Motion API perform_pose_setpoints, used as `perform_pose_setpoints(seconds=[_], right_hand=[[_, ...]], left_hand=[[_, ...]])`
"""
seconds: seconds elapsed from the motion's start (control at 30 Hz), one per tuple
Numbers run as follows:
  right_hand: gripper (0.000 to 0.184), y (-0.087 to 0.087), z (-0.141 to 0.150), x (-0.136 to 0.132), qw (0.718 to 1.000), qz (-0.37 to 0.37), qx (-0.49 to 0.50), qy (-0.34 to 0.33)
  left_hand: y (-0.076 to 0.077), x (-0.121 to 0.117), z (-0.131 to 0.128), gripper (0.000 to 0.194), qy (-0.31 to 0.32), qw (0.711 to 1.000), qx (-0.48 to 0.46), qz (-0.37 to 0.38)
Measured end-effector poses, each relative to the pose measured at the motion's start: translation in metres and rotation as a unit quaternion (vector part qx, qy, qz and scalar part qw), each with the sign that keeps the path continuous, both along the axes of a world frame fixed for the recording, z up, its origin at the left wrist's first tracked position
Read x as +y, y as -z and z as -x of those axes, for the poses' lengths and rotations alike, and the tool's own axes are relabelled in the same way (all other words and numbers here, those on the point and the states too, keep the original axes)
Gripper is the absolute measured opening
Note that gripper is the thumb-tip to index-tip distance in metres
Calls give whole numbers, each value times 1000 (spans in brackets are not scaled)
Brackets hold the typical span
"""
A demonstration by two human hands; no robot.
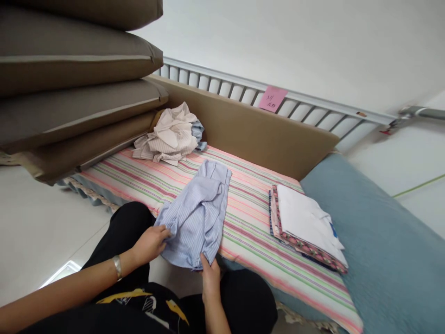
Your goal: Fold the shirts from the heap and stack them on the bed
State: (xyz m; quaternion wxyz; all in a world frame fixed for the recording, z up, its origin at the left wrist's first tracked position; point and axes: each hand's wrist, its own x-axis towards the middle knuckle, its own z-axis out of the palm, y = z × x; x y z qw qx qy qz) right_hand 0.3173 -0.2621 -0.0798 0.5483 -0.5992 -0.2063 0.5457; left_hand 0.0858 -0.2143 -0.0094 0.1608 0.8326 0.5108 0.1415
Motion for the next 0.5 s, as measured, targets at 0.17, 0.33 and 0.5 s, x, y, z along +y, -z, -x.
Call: perform_pose_setpoints(seconds=[0.17, 0.33, 0.5], right_hand=[[69, -6, -1, -3, 1000, -13, 0, -4], [69, -7, -1, -2, 1000, 4, -5, 11], [66, -2, -5, -3, 998, -10, -55, 10]], left_hand=[[15, 14, 14, 29, -117, 964, -240, 13], [34, 44, 17, 50, -314, 850, -412, 102], [39, 42, 8, 51, -337, 766, -484, 258]])
